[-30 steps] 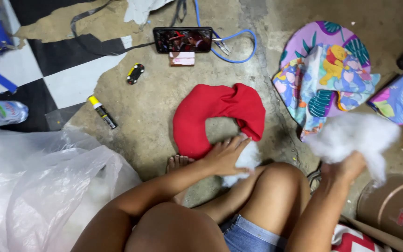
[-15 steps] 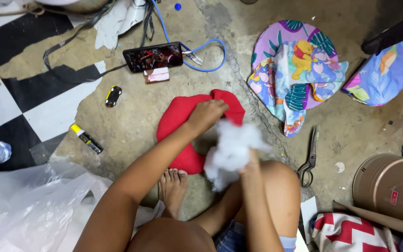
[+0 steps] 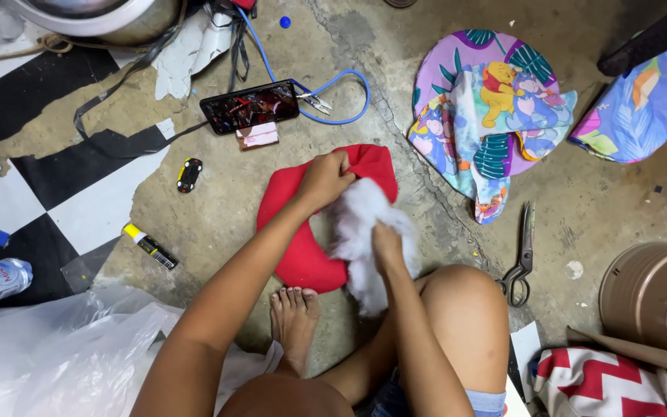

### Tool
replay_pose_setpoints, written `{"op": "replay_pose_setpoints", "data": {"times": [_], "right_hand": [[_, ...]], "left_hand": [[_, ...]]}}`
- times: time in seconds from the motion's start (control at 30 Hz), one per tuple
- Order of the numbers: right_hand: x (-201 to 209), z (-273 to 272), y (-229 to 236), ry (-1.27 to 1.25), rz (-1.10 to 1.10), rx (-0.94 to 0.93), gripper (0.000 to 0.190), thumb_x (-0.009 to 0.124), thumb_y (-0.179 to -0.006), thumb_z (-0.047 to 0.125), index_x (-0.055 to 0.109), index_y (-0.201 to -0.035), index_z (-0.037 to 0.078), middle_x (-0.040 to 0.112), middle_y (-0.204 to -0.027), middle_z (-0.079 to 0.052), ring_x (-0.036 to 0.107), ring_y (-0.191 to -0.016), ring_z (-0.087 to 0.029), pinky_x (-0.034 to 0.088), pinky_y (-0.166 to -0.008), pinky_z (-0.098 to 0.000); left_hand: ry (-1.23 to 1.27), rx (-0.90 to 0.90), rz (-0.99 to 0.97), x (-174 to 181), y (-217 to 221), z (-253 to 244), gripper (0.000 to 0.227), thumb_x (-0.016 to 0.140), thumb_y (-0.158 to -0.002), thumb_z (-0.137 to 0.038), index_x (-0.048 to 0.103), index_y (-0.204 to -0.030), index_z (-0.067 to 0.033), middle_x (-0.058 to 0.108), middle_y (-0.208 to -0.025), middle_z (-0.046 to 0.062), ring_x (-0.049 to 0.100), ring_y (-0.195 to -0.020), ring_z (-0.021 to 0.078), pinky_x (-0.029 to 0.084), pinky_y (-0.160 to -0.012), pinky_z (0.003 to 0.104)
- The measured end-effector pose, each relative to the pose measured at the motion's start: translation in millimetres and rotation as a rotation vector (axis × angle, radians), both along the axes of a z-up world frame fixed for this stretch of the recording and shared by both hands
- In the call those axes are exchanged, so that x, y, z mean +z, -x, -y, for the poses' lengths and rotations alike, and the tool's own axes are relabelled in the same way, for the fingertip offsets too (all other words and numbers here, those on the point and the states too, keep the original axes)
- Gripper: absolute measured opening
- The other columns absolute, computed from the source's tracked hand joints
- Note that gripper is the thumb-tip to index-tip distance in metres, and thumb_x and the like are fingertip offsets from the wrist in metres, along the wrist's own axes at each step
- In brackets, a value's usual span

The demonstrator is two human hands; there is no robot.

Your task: Stuffing a red U-shaped pillow with white synthetic fiber filling from a large bag.

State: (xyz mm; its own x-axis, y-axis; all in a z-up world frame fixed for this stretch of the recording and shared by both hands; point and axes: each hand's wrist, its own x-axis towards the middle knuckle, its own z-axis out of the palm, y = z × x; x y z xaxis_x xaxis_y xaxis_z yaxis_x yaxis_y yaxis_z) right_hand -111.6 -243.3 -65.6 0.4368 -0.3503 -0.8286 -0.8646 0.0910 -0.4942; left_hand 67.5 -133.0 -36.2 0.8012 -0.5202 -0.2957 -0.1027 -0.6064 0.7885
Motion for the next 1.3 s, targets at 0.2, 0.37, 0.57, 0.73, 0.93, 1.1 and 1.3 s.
{"op": "replay_pose_setpoints", "data": {"times": [0.2,0.37,0.57,0.73,0.93,1.1,1.3], "right_hand": [[38.1,1.1,-8.1,-0.121,0.120,-0.389,0.089,0.076,-0.084,0.027,0.033,-0.149,-0.018,0.050,-0.139,-0.041,0.054,-0.127,-0.046,0.047,-0.101,-0.0581],[37.5,-18.0,-28.8,-0.252,0.246,-0.693,0.083,0.084,-0.081,0.019,0.041,-0.142,-0.018,0.062,-0.123,-0.037,0.066,-0.110,-0.042,0.059,-0.086,-0.0564],[-28.4,-19.0,-28.8,-0.418,0.469,-0.968,0.038,0.088,-0.076,0.011,0.074,-0.110,-0.002,0.077,-0.099,-0.022,0.075,-0.090,-0.028,0.064,-0.077,-0.0435],[-13.9,-20.1,-35.3,-0.446,0.529,-1.006,0.039,0.090,-0.075,0.010,0.073,-0.109,0.001,0.076,-0.103,-0.021,0.075,-0.095,-0.029,0.064,-0.082,-0.0438],[14.0,-4.8,-66.0,-0.454,0.571,-0.977,0.042,0.086,-0.075,0.010,0.072,-0.114,0.003,0.075,-0.109,-0.019,0.073,-0.099,-0.032,0.061,-0.087,-0.0461],[39.6,7.5,-57.0,-0.489,0.591,-0.905,0.046,0.082,-0.075,0.010,0.070,-0.120,0.006,0.073,-0.114,-0.017,0.071,-0.104,-0.034,0.058,-0.091,-0.0484],[-1.4,19.8,-19.1,-0.607,0.545,-0.801,0.048,0.081,-0.089,0.040,0.068,-0.124,0.011,0.072,-0.122,-0.012,0.071,-0.113,-0.031,0.060,-0.098,-0.0533]], "left_hand": [[0.103,0.006,-0.075,19.5,-3.7,0.6,0.036,0.067,-0.086,-0.003,0.062,-0.121,-0.0090,0.075,-0.098,0.021,0.073,-0.100,0.0435,0.058,-0.086,0.053],[0.086,-0.046,-0.058,25.6,11.1,0.5,0.024,0.065,-0.090,-0.006,0.074,-0.112,-0.0117,0.077,-0.096,0.018,0.075,-0.095,0.0407,0.060,-0.081,0.051],[0.096,0.059,-0.084,13.1,30.9,-7.3,0.023,0.069,-0.089,-0.011,0.079,-0.108,-0.0174,0.076,-0.085,0.008,0.075,-0.078,0.0294,0.061,-0.070,0.044],[0.184,0.107,-0.037,31.2,43.9,-11.0,0.023,0.070,-0.088,-0.006,0.080,-0.107,-0.0138,0.076,-0.087,0.012,0.074,-0.082,0.0311,0.059,-0.072,0.045],[0.364,-0.004,-0.153,51.9,62.7,-6.4,0.030,0.070,-0.089,-0.001,0.069,-0.119,-0.0068,0.073,-0.108,0.025,0.069,-0.106,0.0479,0.057,-0.088,0.056],[0.298,0.141,-0.227,13.9,47.1,1.2,0.042,0.072,-0.085,-0.010,0.054,-0.122,-0.0021,0.067,-0.109,0.028,0.065,-0.110,0.0503,0.053,-0.092,0.057],[0.191,0.153,-0.141,24.9,38.6,-3.1,0.036,0.065,-0.082,0.002,0.058,-0.116,-0.0100,0.074,-0.097,0.022,0.071,-0.105,0.0460,0.055,-0.087,0.054]]}}
